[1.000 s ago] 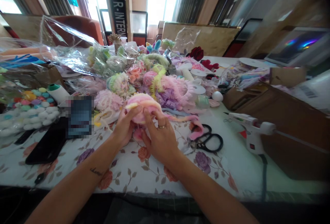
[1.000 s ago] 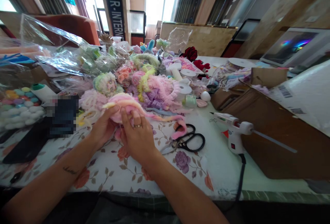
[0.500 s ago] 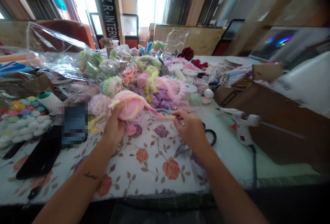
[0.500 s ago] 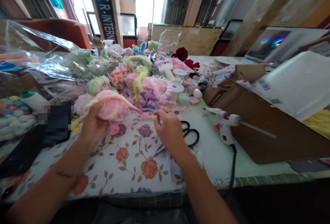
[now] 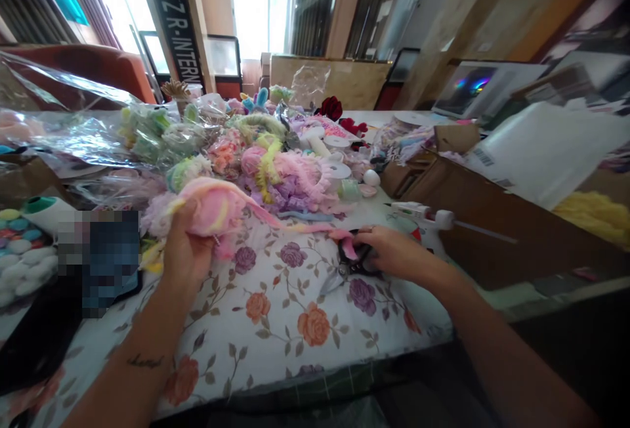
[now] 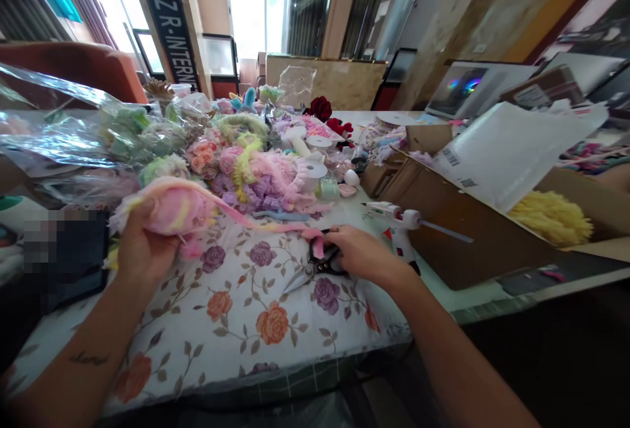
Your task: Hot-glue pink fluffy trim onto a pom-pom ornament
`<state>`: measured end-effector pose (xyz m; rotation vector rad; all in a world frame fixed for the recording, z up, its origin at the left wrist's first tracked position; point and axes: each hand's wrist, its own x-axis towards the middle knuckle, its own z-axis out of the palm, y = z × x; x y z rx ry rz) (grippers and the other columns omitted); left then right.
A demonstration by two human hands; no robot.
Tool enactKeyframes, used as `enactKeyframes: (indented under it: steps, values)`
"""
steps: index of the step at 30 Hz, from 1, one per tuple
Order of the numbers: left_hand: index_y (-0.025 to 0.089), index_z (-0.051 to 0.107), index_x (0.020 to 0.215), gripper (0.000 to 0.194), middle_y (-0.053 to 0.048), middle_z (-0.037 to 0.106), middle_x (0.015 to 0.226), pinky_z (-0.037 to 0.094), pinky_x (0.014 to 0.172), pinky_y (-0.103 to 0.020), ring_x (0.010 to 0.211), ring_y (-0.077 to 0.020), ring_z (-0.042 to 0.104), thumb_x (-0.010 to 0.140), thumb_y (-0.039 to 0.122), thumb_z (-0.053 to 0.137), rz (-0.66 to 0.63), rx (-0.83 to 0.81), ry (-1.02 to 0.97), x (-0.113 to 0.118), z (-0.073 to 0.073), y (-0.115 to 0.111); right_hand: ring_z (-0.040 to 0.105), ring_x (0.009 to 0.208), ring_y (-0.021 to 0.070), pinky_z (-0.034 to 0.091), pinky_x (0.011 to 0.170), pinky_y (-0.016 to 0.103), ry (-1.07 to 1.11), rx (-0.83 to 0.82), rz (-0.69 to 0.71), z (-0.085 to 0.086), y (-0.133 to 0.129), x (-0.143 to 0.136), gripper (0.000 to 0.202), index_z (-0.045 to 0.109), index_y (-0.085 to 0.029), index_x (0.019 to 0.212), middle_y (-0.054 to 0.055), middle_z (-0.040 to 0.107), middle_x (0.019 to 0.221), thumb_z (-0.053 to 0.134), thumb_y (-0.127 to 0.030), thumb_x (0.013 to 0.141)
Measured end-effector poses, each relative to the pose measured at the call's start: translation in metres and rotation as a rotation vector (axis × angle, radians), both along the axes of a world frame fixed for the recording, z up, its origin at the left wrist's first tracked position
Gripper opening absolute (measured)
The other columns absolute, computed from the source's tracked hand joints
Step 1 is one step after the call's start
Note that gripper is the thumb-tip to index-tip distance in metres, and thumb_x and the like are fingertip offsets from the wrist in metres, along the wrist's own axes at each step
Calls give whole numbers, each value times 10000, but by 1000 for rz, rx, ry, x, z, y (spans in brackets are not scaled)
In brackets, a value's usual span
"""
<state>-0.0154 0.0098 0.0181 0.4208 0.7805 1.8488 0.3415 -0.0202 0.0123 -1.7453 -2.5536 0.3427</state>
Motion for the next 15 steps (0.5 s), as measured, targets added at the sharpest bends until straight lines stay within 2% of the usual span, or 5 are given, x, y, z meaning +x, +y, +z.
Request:
enactKeyframes:
  steps: [4, 9, 12, 13, 15]
  values:
    - [260, 710, 798, 98, 38, 768, 933, 610, 677, -202, 843, -124, 699, 813, 163, 706, 82, -10, -26, -3, 6, 1, 645, 907, 261, 396, 696, 294, -132, -33, 19, 4, 1, -11, 322, 670, -182, 938, 111, 682, 990, 548, -18, 689]
    - [200, 715, 893, 154, -4, 761, 893, 609, 672, -221, 794, -143, 701, 751, 148, 743, -1, -16, -18, 5, -2, 0, 641, 797, 225, 332, 613, 263, -148, -91, -25, 28, -11, -4, 213, 605, -198, 836, 68, 706, 877, 622, -73, 664]
    - [217, 712, 912, 202, -5, 758, 908, 609, 715, -221, 824, -151, 706, 728, 175, 785, -23, -14, 6, 6, -5, -1, 584, 627, 155, 320, 567, 246, 1, -162, -53, 48, -22, 10, 128, 625, -204, 725, 0, 658, 681, 622, -83, 683]
    - [219, 707, 898, 196, -7, 757, 913, 609, 722, -220, 836, -152, 704, 725, 181, 793, -20, -16, 6, 6, -5, -1, 560, 589, 137, 324, 557, 241, 100, -138, -91, 53, -26, 14, 111, 638, -202, 700, -14, 636, 638, 630, -92, 691]
    - [208, 691, 863, 183, -12, 753, 914, 610, 733, -225, 846, -152, 696, 718, 186, 801, -9, -17, 0, 5, -4, -1, 539, 554, 119, 346, 549, 236, 330, 50, -251, 59, -31, 20, 78, 642, -197, 658, -18, 623, 605, 668, -147, 713]
